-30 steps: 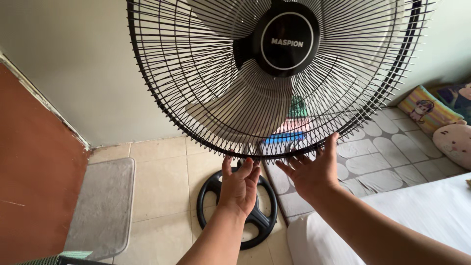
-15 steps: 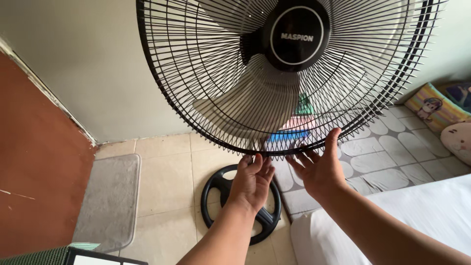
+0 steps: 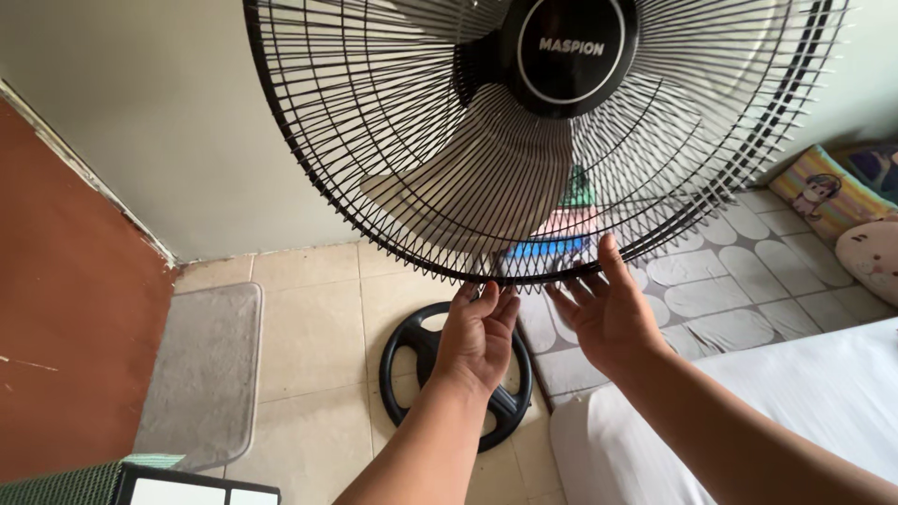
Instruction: The person attaches the front protective cage to a standing electric fan. They align the cage with the fan body and repeatedly press and adjust the locking clips around the rim to secure it in place.
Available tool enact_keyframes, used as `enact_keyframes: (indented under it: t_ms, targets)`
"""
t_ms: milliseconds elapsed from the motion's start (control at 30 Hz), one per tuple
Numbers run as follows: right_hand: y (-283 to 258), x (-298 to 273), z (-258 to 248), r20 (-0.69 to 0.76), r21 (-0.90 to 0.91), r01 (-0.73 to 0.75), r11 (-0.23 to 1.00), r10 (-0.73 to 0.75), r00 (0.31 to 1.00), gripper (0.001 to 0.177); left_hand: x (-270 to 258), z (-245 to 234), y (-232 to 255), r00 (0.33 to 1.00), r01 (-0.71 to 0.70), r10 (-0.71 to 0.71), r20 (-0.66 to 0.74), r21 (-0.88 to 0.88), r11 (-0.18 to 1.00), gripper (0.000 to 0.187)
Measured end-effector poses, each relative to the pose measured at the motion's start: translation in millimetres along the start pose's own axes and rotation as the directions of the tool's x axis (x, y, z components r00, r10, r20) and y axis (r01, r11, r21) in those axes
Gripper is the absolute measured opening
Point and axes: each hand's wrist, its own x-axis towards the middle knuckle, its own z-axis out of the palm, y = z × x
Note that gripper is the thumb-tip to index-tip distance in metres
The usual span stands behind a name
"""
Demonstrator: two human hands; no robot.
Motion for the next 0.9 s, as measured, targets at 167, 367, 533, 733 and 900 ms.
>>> enact_keyframes:
  t_ms: [167, 367, 533, 733, 900]
  targets:
    - [-1, -6, -4, 0.09, -0.024, 0.056, 0.998, -0.054, 0.994, 0.049, -5, 1, 7, 0.999, -0.009, 0.007, 0.036, 0.05, 0.999, 0.038]
    - [2, -6, -1, -0.038, -0.023, 0.069, 0.997, -0.07, 0.997, 0.045, -14, 4, 28, 0.995, 0.029, -0.041, 0.09, 0.129, 0.991, 0.031]
    - [4, -1, -4, -0.03, -0.017, 0.062, 0.998, -0.063, 0.998, 0.044, -18, 25, 49, 0.995, 0.038, -0.031, -0.095, 0.065, 0.997, 0.09]
    - [-8, 1, -5, 0.019, -0.112, -0.075, 0.991, 0.077, 0.997, 0.061, -21, 55, 71, 0.972, -0.169, 0.196, -0.128, 0.198, 0.966, 0.115]
    - [-40, 2, -2, -0.143, -0.469, -0.317, 0.825, 0.283, 0.948, 0.082, -19, 64, 74, 0.943, -0.203, 0.275, -0.189, 0.329, 0.922, 0.102]
